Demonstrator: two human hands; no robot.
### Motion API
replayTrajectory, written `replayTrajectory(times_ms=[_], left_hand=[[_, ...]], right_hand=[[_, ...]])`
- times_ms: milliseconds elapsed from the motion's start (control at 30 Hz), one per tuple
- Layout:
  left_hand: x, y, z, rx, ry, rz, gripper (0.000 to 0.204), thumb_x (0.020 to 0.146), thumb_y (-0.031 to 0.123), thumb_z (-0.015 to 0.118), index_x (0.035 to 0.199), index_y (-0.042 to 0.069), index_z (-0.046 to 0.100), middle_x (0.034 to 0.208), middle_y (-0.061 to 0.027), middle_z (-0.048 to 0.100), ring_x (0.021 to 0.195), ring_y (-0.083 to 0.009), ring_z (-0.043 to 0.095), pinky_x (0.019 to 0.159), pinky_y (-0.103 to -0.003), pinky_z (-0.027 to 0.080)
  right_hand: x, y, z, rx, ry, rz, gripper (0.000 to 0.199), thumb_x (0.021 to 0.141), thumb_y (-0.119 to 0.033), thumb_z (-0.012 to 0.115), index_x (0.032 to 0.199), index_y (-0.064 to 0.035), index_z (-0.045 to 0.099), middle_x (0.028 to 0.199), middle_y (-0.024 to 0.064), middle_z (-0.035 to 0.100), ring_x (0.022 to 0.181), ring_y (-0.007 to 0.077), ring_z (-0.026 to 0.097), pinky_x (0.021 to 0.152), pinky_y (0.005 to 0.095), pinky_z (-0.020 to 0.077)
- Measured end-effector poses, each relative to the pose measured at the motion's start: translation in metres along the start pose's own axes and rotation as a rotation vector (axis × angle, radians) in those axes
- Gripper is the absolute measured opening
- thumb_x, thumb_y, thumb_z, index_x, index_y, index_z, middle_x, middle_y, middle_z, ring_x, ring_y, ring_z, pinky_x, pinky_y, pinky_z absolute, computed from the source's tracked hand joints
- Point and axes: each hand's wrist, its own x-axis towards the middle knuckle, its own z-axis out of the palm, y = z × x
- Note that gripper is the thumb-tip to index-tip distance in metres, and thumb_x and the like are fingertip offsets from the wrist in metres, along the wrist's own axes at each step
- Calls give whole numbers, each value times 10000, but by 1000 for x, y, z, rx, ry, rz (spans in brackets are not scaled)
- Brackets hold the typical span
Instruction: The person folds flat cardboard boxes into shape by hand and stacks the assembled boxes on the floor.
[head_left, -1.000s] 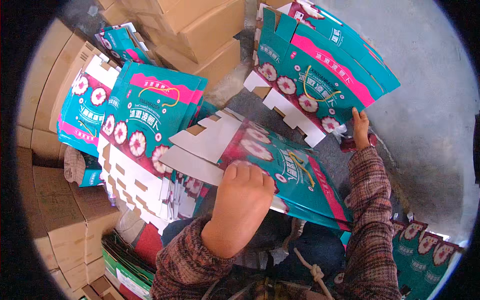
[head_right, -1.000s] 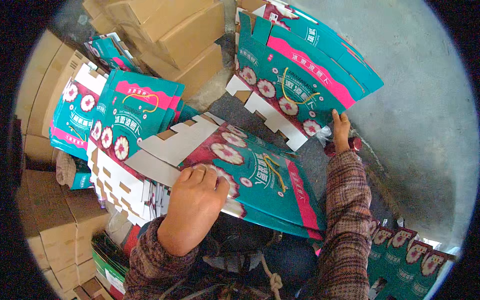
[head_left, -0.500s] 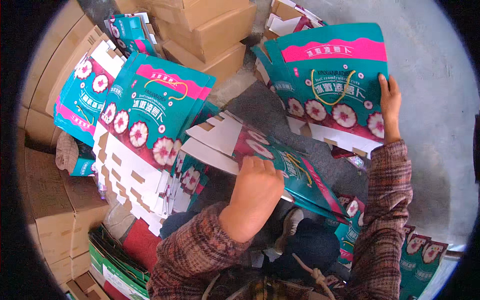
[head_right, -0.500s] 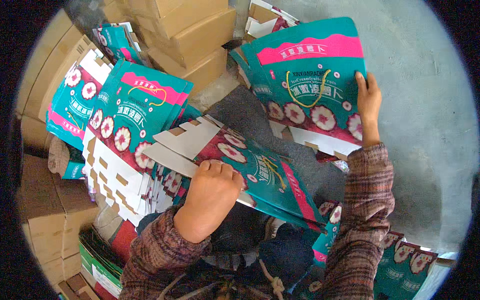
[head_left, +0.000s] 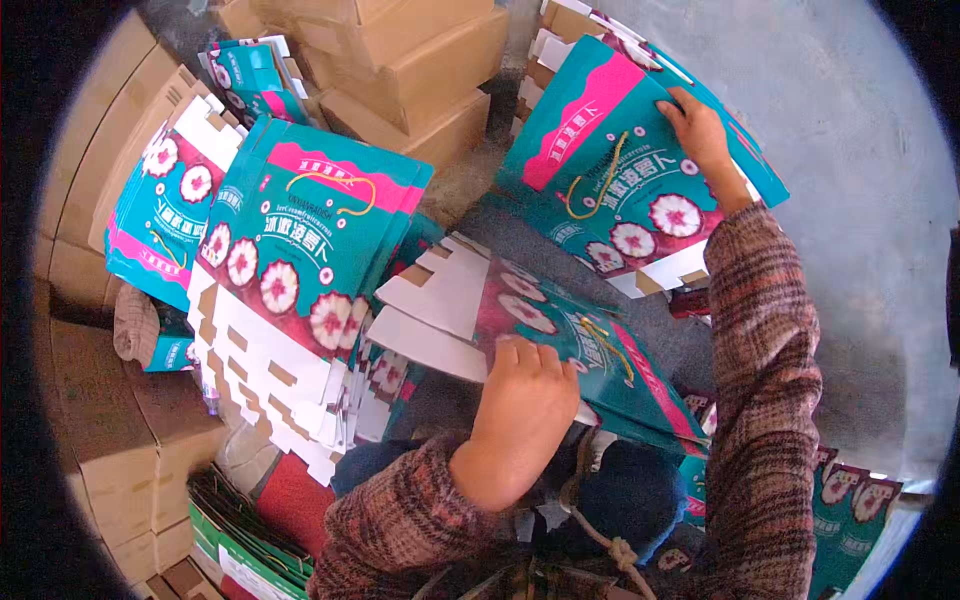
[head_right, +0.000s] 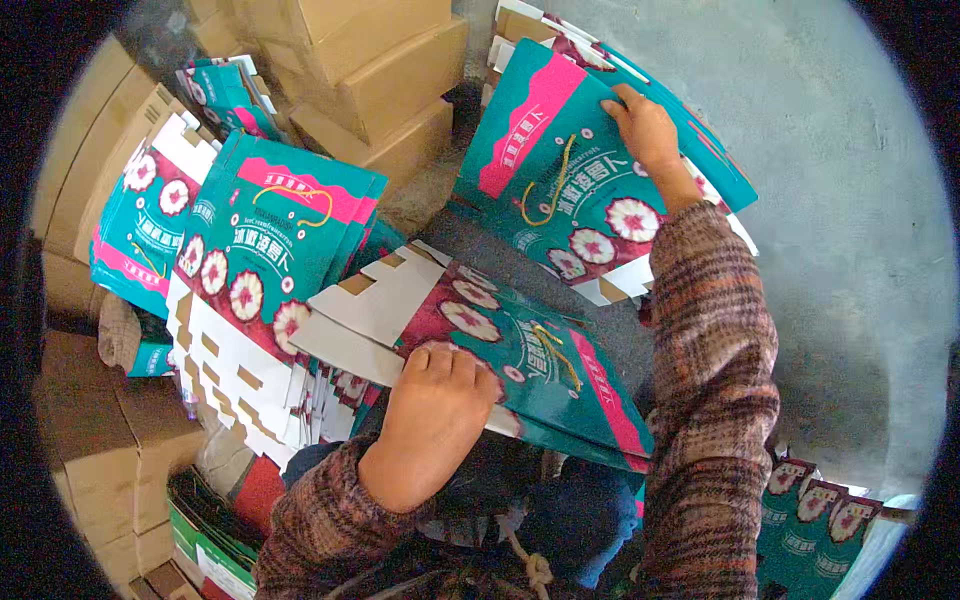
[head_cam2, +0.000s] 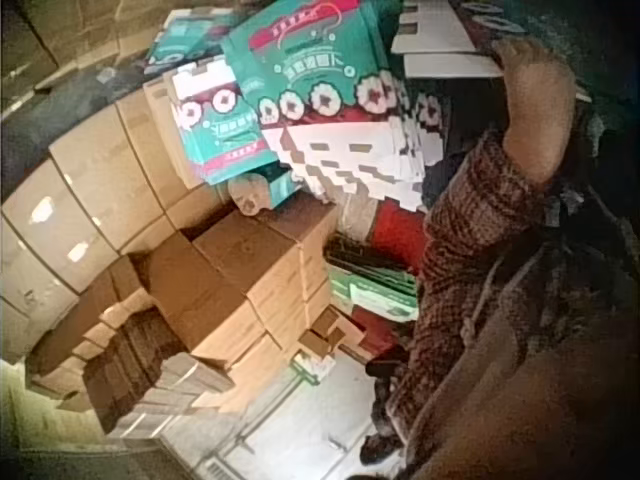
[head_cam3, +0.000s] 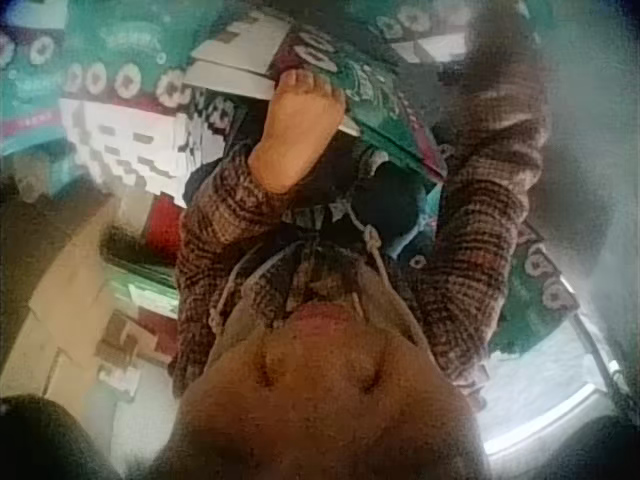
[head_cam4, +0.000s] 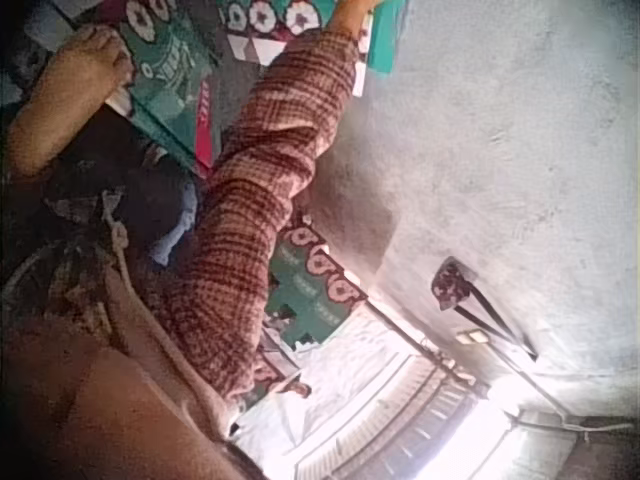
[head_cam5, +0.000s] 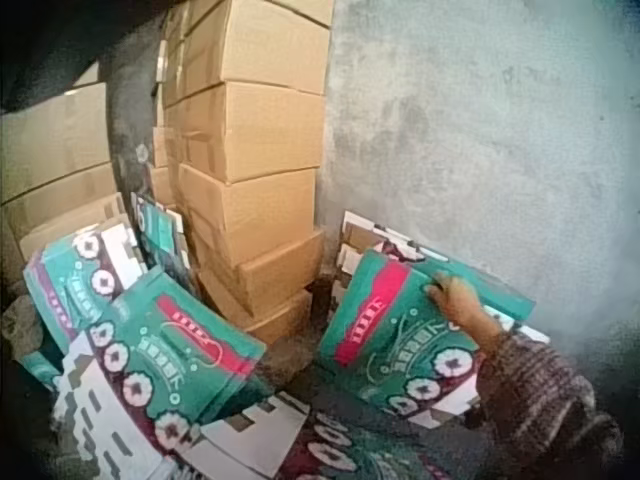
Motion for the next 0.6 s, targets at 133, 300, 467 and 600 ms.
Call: replayTrajectory(times_ms=[133,300,467,600], left_hand=[[-2,-3,-2,-27,-57,7,134,749,171,560,803,56,601,809,-115,603,863,-274,588,785,-383,449],[1,-2,0,-52,-64,-1,148,756,176,557,824,50,595,842,-127,610,897,-287,589,802,-390,450],[4,-4,-8,-67,-147,-7,155,750,174,562,823,43,598,875,-128,617,919,-285,584,820,-392,452],[3,-4,-8,-102,-153,-24,161,745,171,563,828,39,605,875,-128,618,924,-284,584,820,-386,453]], right_hand=[[14,-5,21,-17,-63,-35,355,903,-348,579,1182,-129,596,985,183,674,914,375,640,757,475,503],[12,9,52,-255,16,-103,385,865,-190,614,1248,-187,574,1197,123,598,1037,352,595,892,434,477],[-22,21,66,-670,102,-207,425,828,-135,601,1247,-201,577,1371,110,466,1261,323,440,1036,500,364],[-48,8,69,-734,73,-217,406,821,-125,583,1226,-138,584,1391,122,445,1297,321,401,1050,506,346]])
